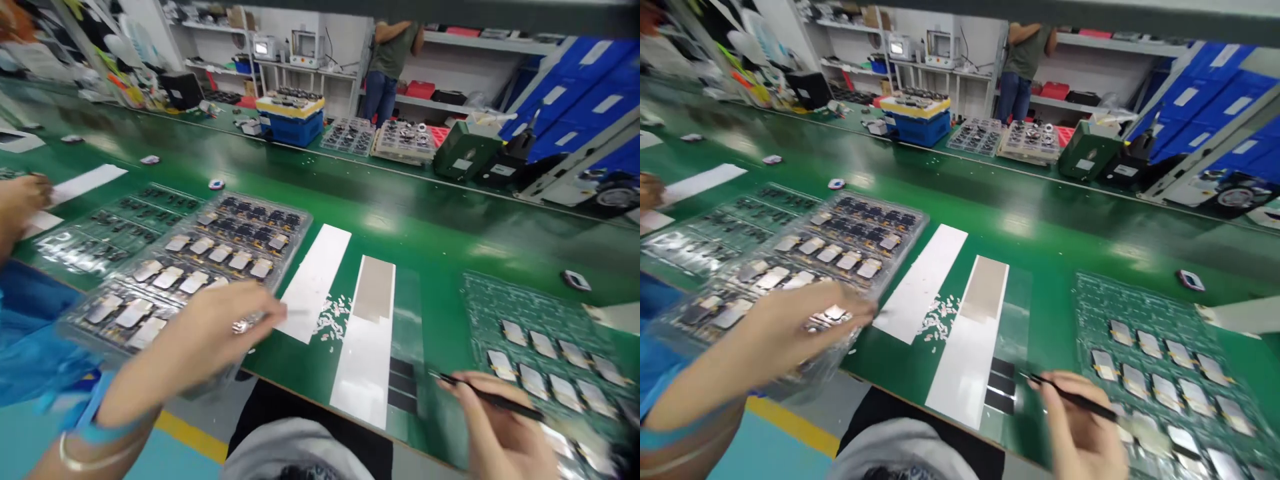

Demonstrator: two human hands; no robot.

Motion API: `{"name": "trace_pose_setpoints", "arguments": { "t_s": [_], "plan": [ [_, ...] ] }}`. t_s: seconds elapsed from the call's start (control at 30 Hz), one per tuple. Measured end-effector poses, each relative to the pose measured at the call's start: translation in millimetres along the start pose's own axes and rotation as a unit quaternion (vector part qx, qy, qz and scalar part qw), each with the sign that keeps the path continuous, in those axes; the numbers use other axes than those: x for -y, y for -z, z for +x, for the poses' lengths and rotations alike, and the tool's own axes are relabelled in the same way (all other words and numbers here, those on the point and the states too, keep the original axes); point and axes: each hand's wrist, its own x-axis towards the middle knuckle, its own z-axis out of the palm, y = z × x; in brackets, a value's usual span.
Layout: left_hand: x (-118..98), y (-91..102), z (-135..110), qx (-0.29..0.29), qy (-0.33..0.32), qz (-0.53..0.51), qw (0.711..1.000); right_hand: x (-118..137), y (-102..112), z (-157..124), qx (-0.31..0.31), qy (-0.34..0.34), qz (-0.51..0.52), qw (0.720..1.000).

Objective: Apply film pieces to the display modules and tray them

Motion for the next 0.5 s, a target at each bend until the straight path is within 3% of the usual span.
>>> {"name": "trace_pose_setpoints", "arguments": {
  "t_s": [0.13, 0.27, 0.37, 0.5],
  "plan": [
    [-49, -65.5, -9, 0.119, -0.027, -0.203, 0.972, -10, -20, -2, 0.005, -0.053, 0.020, 0.998],
    [-64, -124.4, 6, 0.197, -0.037, -0.220, 0.955, -19, -16, -3, 0.007, -0.081, -0.001, 0.997],
    [-68, -145.2, 20, 0.223, -0.115, -0.179, 0.951, -26, -7, -6, 0.017, -0.073, -0.027, 0.997],
    [-71, -151.6, 32, 0.239, -0.203, -0.132, 0.940, -32, -6, -9, 0.029, -0.063, -0.040, 0.997]
  ]
}}
